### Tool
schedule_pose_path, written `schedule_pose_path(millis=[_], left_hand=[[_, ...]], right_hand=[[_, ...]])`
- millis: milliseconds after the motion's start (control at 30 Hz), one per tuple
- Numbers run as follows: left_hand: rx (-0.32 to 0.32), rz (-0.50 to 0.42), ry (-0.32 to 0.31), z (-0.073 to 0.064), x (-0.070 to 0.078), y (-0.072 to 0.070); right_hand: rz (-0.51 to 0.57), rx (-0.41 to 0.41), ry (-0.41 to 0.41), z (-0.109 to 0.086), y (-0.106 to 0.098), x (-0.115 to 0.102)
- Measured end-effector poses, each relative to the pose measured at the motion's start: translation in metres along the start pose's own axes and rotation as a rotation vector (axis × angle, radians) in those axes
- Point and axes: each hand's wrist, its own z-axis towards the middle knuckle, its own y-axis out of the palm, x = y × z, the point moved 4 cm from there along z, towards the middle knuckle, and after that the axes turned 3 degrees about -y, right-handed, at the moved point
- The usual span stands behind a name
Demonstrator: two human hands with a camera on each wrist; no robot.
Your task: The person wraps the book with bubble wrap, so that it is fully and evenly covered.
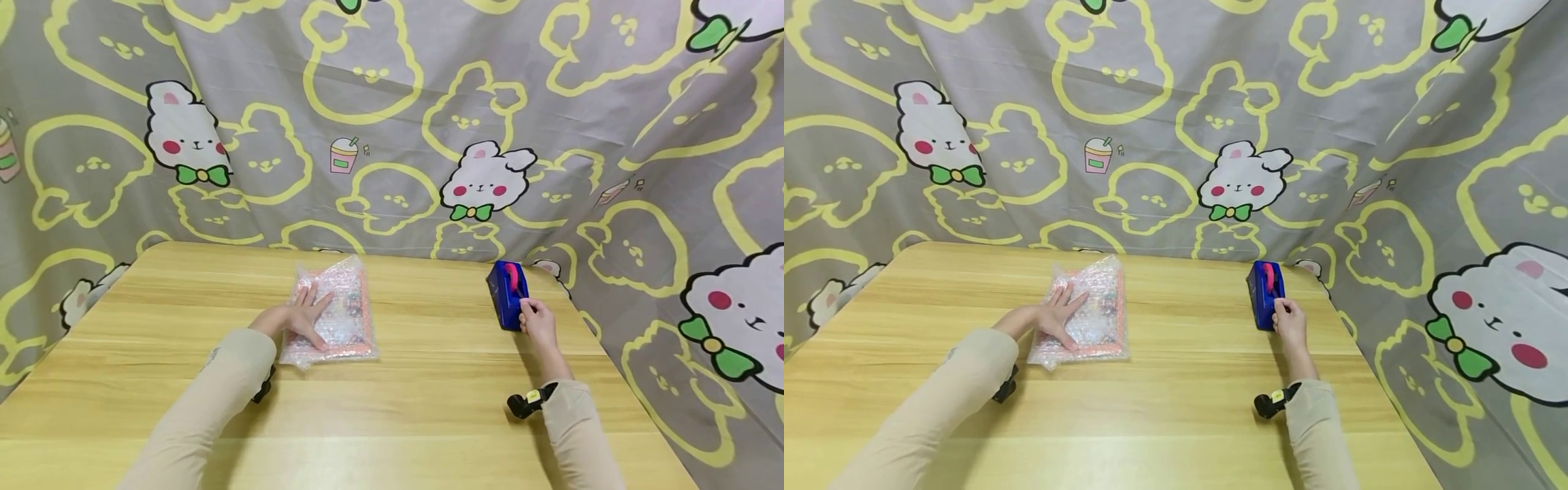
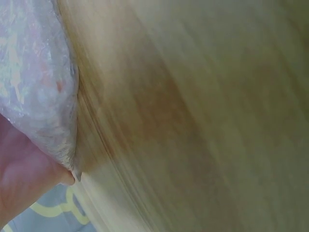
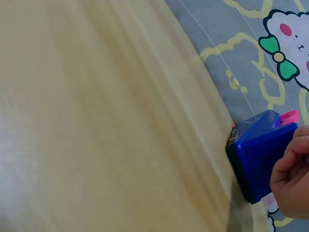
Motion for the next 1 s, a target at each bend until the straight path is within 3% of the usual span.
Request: schedule_pose_path(millis=[300,500,733,867,1000], left_hand=[[-0.006,0.005,-0.005,0.001,0.001,0.001],[-0.003,-0.009,0.000,0.000,0.001,0.000],[0.009,-0.018,-0.002,0.000,-0.001,-0.001],[0.003,-0.014,0.004,0.000,0.000,0.000],[0.003,-0.009,0.002,0.001,0.000,0.001]], right_hand=[[0.316,0.001,0.048,-0.004,0.001,0.010],[0.418,0.013,0.039,-0.004,0.004,0.010],[0.621,0.016,0.064,-0.008,0.007,0.010],[0.594,-0.001,0.080,-0.013,0.004,0.010],[0.446,-0.033,0.088,-0.019,-0.001,0.009]])
